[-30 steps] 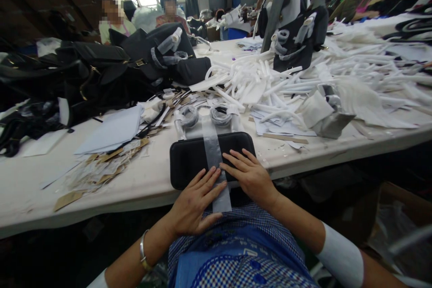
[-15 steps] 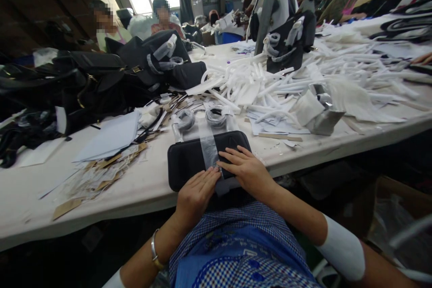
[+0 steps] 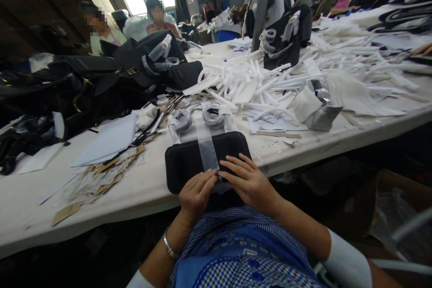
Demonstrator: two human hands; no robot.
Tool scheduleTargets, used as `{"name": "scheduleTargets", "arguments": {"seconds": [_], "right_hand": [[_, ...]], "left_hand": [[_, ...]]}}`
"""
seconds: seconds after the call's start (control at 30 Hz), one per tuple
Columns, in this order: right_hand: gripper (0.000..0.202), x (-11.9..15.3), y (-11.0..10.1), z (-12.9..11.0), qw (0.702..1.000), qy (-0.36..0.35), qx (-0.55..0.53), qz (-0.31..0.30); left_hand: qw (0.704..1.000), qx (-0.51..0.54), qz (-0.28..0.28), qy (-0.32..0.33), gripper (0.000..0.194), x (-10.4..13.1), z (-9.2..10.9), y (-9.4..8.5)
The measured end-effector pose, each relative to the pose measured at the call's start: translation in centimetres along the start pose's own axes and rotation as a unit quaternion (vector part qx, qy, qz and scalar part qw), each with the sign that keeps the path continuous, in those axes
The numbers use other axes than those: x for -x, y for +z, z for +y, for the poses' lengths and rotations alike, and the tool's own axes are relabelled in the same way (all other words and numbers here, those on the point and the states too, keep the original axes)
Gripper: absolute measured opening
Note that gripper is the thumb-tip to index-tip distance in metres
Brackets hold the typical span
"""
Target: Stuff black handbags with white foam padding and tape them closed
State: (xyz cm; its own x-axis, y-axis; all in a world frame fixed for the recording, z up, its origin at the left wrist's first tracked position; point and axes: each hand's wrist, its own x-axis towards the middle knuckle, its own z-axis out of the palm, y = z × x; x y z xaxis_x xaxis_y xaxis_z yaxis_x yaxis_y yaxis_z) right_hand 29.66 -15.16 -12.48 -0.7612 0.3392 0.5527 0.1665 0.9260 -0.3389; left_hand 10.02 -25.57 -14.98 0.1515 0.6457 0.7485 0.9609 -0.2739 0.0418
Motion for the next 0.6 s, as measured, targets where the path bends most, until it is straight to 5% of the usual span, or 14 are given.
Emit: {"name": "scheduleTargets", "arguments": {"seconds": [0.13,0.3,0.43,0.6], "right_hand": [[0.025,4.5,2.1,-1.9,0.973,0.13,-0.133,0.134],[0.028,5.7,4.8,-3.1,0.845,0.399,-0.347,0.077],[0.053,4.3,6.9,-2.9,0.746,0.439,-0.494,0.08],[0.033,4.1,7.6,-3.6,0.735,0.455,-0.503,0.02]], "left_hand": [[1.0,0.013,-0.002,-0.014,0.021,0.1,0.4,0.0],[0.999,0.026,-0.013,-0.021,0.025,0.1,0.5,-0.1],[0.999,0.024,-0.011,-0.019,0.024,0.1,0.5,-0.1],[1.0,0.017,-0.007,-0.018,0.024,0.1,0.6,-0.1]]}}
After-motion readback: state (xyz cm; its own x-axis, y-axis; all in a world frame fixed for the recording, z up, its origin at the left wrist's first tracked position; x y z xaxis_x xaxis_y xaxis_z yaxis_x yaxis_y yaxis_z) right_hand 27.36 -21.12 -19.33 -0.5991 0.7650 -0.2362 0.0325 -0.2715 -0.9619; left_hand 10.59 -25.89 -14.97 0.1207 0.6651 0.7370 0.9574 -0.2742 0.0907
